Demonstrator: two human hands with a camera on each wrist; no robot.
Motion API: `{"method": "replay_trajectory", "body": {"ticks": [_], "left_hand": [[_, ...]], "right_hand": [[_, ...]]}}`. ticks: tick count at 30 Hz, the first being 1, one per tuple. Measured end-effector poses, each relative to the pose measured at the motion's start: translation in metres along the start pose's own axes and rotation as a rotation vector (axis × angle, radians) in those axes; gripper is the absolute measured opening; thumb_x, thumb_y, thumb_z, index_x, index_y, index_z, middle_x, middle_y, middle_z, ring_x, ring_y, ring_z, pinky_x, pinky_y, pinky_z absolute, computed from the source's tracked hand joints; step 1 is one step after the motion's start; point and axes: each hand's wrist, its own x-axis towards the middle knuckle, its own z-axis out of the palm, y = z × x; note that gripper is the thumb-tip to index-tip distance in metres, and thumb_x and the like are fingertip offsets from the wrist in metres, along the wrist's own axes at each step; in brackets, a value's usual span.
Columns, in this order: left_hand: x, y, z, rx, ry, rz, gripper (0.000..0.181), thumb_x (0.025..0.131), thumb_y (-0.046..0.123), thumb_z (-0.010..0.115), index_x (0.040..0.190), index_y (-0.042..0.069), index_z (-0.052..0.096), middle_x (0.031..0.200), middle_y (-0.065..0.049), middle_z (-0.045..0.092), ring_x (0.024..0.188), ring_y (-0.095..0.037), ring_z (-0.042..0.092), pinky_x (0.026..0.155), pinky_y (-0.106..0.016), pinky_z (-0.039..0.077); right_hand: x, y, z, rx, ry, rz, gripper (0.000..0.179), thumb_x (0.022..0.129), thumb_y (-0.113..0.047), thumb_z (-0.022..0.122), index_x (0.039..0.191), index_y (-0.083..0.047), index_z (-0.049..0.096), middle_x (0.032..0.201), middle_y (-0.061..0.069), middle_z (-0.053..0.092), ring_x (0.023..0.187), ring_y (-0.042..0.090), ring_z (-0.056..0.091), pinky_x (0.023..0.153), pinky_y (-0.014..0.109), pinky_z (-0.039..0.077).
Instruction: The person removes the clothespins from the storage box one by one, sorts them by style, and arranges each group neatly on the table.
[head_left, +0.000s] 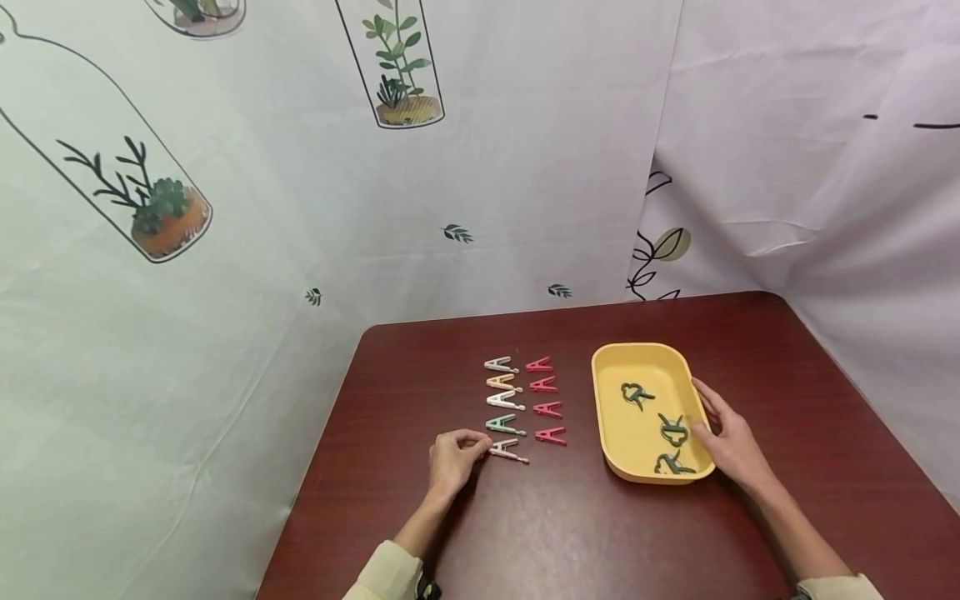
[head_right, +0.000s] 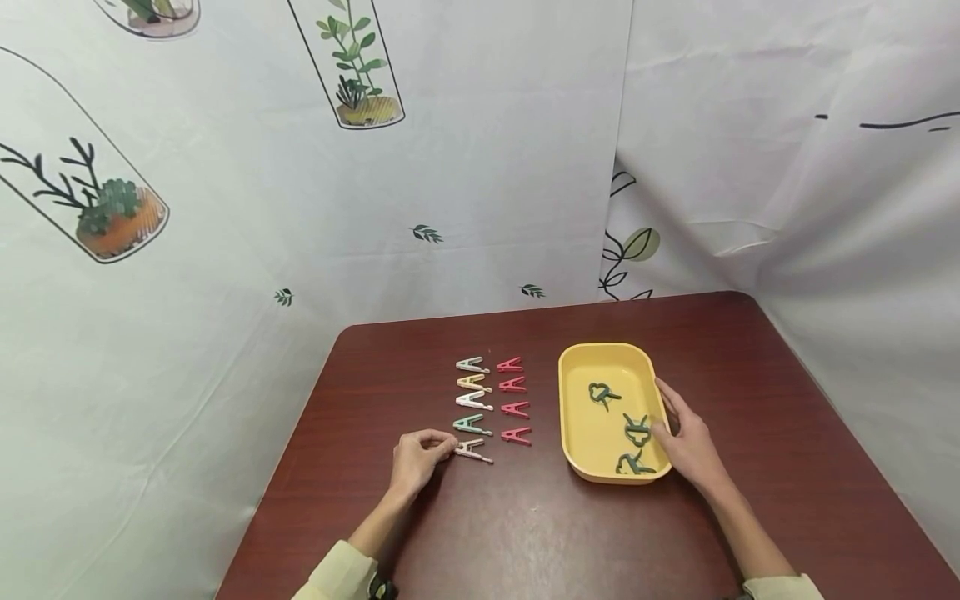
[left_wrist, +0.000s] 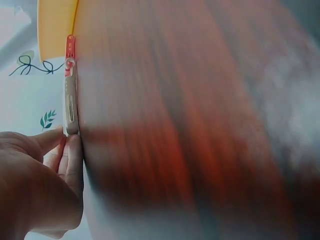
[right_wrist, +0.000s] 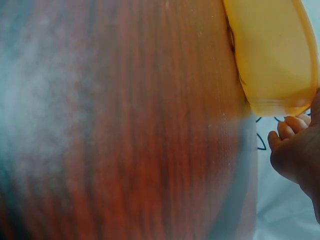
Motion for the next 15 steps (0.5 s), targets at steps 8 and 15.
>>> {"method": "replay_trajectory", "body": {"ticks": [8,15], "left_hand": [[0.0013,-0.0005,-0.0030,-0.048,-0.002,0.006,0.006,0.086,0.024,0.089,0.085,0.020,0.085,0.077,0.009,0.078,0.073,-0.006,0.071,0.072,-0.029,0.054],[0.0093,-0.0036,-0.0076,-0.171,-0.003,0.039,0.005,0.090,0.015,0.087,0.094,0.013,0.084,0.084,0.001,0.080,0.076,-0.008,0.074,0.065,-0.020,0.056]], "right_hand": [[-0.0005,0.0004,-0.0002,-0.003,0.000,-0.002,0.070,0.098,0.010,0.059,0.163,0.003,0.034,0.152,0.041,0.044,0.116,-0.018,0.048,0.080,0.004,0.048],[-0.0008,-0.0025,0.0001,0.000,0.005,-0.002,0.070,0.098,0.010,0.059,0.163,0.003,0.035,0.151,0.041,0.045,0.114,-0.018,0.050,0.078,0.006,0.050]]}}
